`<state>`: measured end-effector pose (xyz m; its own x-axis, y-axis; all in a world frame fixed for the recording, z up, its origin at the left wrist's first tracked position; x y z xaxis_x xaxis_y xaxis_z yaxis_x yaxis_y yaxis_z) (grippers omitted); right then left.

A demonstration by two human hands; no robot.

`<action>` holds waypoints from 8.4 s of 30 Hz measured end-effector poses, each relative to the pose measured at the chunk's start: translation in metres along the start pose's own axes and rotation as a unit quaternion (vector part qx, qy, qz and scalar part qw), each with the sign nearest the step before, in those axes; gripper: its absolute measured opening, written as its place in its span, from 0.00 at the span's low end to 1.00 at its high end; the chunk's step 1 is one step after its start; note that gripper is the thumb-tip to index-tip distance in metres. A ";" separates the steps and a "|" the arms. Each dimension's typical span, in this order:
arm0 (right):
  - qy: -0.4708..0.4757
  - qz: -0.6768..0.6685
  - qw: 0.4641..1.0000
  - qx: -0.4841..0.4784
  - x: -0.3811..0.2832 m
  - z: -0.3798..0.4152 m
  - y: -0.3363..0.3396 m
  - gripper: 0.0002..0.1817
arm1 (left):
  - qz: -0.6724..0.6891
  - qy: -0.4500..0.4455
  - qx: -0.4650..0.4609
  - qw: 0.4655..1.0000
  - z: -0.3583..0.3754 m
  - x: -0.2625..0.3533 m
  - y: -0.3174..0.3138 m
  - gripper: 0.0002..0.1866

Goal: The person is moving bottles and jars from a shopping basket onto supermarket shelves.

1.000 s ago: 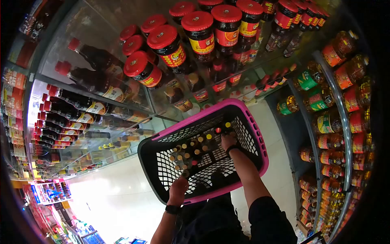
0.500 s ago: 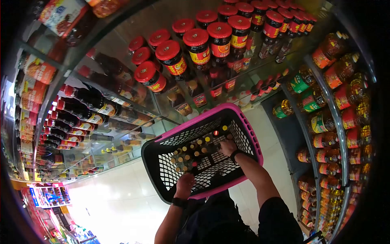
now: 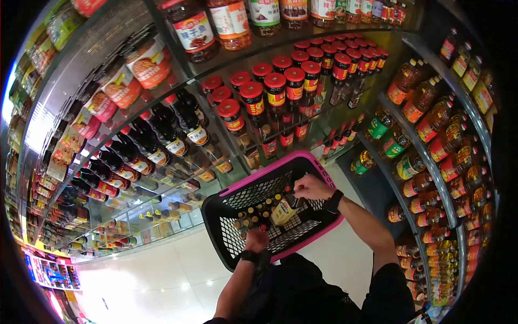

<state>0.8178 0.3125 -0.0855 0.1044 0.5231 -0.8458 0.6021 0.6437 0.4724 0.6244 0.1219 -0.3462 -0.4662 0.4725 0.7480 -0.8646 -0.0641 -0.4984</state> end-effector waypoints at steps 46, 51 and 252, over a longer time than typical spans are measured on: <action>-0.116 -0.497 0.843 0.170 -0.115 -0.082 -0.137 0.06 | 0.488 0.130 -0.005 0.863 0.145 0.128 -0.066 0.28; -0.156 -0.501 0.837 0.156 -0.100 -0.078 -0.152 0.03 | 0.519 0.183 0.071 0.832 0.137 0.102 -0.065 0.25; -0.257 -0.122 0.920 0.271 -0.010 0.116 -0.299 0.06 | 0.401 0.140 0.087 0.901 0.169 0.051 0.047 0.07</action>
<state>0.7289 0.0497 -0.2469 0.1906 -0.0222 -0.9814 0.9485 0.2617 0.1783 0.5281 -0.0057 -0.2568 -0.9095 0.4148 0.0263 -0.2985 -0.6080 -0.7356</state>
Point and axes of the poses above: each hand's wrist, its own z-axis away from the middle knuckle, its own y-axis out of the back of the hand, x = y × z, the point moved 5 cm from there along -z, towards the middle knuckle, and after that the axes turned 11 degrees about y, right-handed, at the moved point
